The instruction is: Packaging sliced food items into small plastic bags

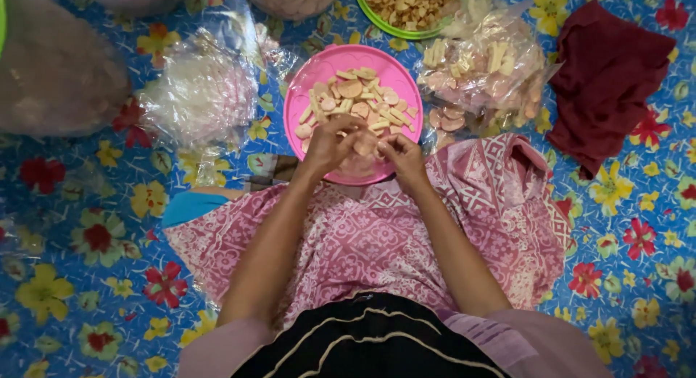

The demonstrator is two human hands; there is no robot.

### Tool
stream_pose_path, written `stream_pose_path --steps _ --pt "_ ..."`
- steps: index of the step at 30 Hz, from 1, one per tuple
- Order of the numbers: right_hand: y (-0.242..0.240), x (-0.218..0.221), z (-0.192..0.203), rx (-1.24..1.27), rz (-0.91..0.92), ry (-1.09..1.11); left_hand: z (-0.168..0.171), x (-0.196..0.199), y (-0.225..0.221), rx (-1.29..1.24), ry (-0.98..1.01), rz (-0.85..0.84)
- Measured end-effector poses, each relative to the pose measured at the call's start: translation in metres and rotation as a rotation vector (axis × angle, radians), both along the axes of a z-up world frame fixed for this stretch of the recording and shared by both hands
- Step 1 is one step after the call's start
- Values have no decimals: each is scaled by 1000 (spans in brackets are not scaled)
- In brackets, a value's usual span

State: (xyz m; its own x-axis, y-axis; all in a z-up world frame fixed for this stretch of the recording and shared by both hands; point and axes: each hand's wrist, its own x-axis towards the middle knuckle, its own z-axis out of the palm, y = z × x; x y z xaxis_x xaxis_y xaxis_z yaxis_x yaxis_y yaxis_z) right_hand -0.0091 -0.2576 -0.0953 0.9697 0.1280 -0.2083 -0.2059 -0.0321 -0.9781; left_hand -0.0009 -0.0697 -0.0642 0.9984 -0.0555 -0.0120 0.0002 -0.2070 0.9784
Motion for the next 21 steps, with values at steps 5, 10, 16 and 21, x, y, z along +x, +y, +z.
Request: stream_pose_path --steps 5,10,16,21 --pt "0 -1 -2 3 13 9 2 -1 3 102 15 -90" --pt "-2 0 -14 10 23 -14 9 -3 4 161 25 -173" --pt "2 -5 9 29 2 -4 9 -8 8 114 27 -220" --pt "2 -3 9 58 -3 -13 7 -6 10 120 21 -303"
